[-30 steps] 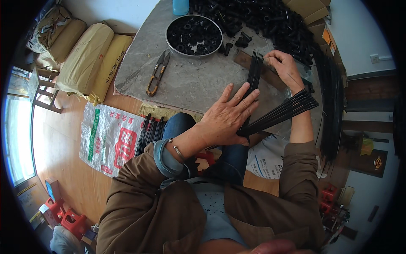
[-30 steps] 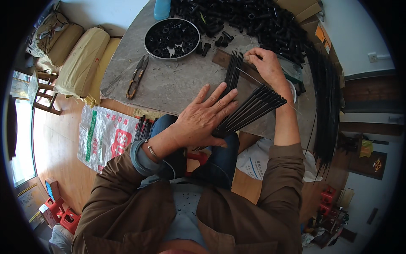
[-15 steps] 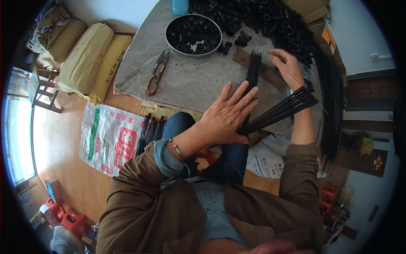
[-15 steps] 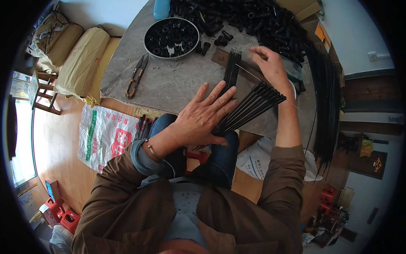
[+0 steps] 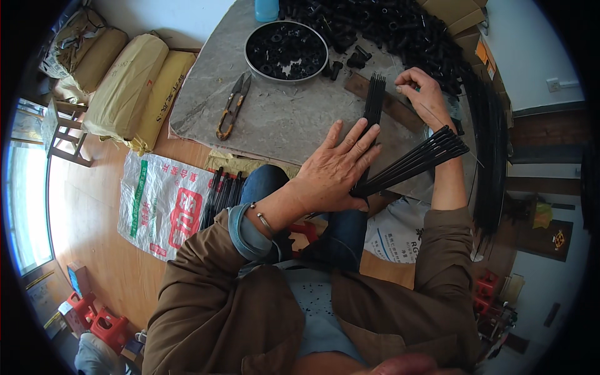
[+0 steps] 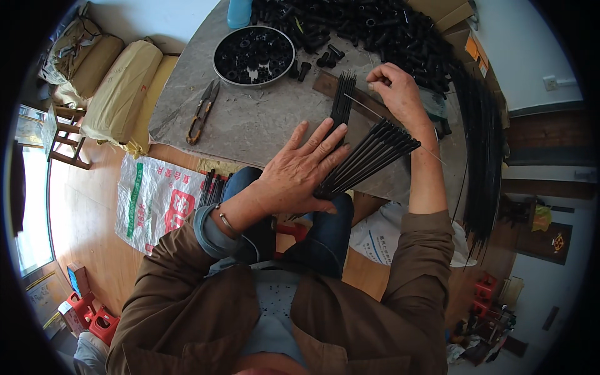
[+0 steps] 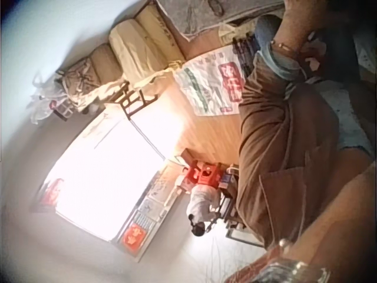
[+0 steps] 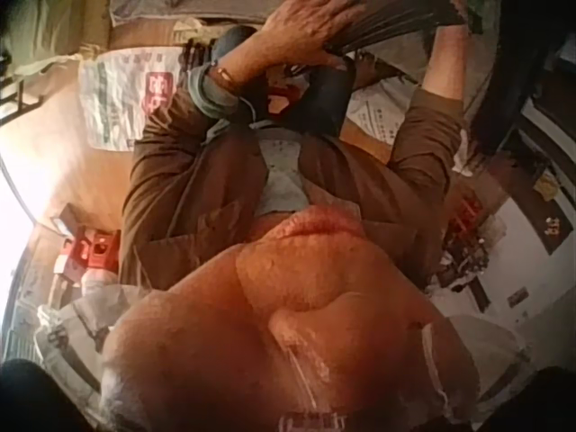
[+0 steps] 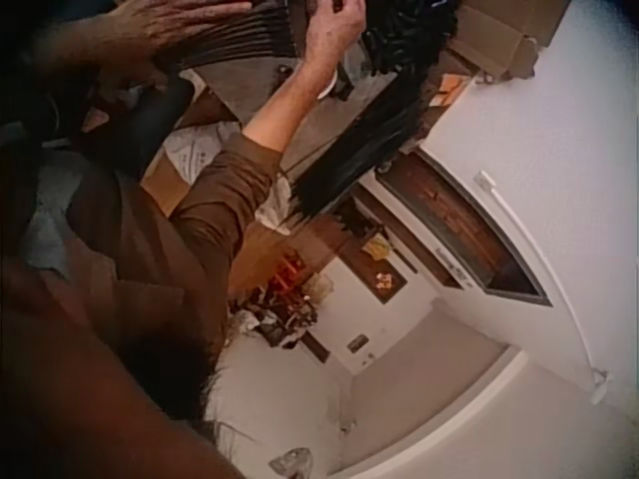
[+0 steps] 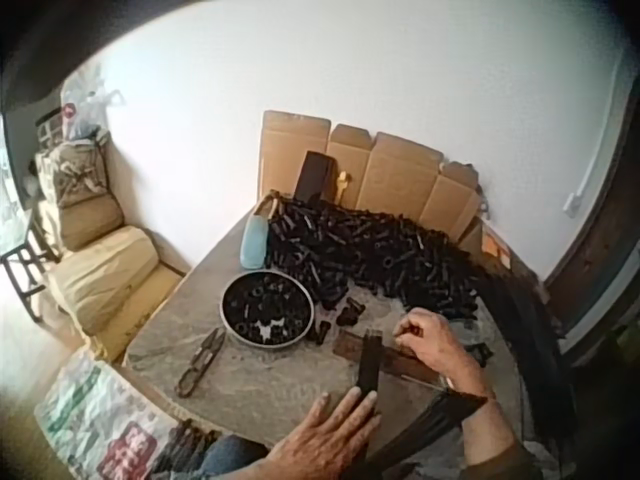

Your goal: The person gathers several rods and a plastic connector, using pliers to secure the rods into the connector. Then, they pick up a bundle of rods and slide them into the slots of a comb-like tool before placing the assembly on the table.

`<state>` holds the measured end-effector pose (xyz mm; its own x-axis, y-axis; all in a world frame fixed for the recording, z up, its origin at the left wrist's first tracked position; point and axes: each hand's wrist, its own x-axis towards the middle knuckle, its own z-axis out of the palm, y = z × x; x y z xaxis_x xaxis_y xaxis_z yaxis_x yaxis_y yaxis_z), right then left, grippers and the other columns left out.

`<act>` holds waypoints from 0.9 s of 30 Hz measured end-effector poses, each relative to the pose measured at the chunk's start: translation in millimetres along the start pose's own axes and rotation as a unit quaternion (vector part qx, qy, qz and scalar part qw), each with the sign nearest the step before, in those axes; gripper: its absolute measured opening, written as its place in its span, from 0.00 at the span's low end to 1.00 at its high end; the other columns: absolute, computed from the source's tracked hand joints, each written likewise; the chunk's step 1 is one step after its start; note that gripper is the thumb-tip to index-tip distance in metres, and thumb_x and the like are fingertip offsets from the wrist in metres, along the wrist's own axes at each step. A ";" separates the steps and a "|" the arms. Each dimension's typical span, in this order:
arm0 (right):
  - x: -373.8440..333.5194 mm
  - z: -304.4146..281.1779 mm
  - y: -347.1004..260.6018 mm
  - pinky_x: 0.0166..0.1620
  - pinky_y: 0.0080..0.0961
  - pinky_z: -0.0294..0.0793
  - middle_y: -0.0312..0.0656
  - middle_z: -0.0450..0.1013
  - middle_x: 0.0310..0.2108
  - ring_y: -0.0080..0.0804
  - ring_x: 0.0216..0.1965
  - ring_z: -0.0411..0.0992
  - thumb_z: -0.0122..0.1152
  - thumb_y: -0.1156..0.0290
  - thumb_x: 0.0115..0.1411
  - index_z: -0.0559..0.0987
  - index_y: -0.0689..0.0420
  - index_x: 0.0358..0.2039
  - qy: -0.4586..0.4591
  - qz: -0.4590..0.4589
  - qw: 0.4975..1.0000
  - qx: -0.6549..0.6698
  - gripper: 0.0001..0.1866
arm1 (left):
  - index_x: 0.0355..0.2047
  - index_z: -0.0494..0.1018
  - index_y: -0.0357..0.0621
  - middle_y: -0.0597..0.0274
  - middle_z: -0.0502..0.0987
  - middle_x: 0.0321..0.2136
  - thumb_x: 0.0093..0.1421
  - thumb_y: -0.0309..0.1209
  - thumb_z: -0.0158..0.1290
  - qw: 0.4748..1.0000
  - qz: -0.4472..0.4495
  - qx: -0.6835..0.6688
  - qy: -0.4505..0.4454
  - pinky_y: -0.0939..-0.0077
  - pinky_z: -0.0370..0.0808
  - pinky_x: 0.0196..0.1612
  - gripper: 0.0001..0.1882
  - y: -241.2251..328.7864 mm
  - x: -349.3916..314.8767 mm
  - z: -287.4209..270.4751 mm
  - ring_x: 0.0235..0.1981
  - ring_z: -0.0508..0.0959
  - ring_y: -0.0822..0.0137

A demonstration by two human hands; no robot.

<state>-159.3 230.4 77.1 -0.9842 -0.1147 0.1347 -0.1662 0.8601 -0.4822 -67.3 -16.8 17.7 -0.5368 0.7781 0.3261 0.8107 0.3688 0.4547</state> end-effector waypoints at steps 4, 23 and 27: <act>-2.5 -2.7 0.9 0.38 0.20 0.68 0.35 0.72 0.29 0.24 0.31 0.70 0.59 0.77 0.52 0.77 0.61 0.32 -0.015 0.022 0.999 0.028 0.06 | 0.61 0.58 0.44 0.47 0.47 0.66 0.40 0.58 0.62 1.000 -0.005 0.004 0.003 0.48 0.41 0.66 0.52 0.4 -0.1 -0.5 0.68 0.44 0.51; 5.4 -1.3 7.6 0.42 0.22 0.68 0.37 0.72 0.32 0.28 0.36 0.70 0.56 0.77 0.55 0.77 0.63 0.33 -0.037 0.004 0.999 0.031 0.06 | 0.61 0.60 0.44 0.45 0.46 0.66 0.40 0.58 0.63 1.000 -0.008 0.004 0.013 0.47 0.41 0.66 0.52 -0.2 -0.2 1.2 0.68 0.44 0.51; 5.6 -0.5 6.4 0.43 0.22 0.68 0.37 0.72 0.32 0.28 0.36 0.70 0.55 0.77 0.55 0.76 0.63 0.34 -0.042 0.010 0.998 0.037 0.06 | 0.60 0.60 0.43 0.45 0.47 0.66 0.40 0.59 0.62 1.000 -0.009 0.006 0.013 0.47 0.41 0.66 0.51 -0.9 -0.4 2.2 0.68 0.44 0.51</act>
<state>-165.8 235.5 75.2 -0.9886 -0.1412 0.0532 -0.1471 0.8235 -0.5479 -67.3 -16.3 15.3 -0.5564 0.7583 0.3397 0.8039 0.3880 0.4507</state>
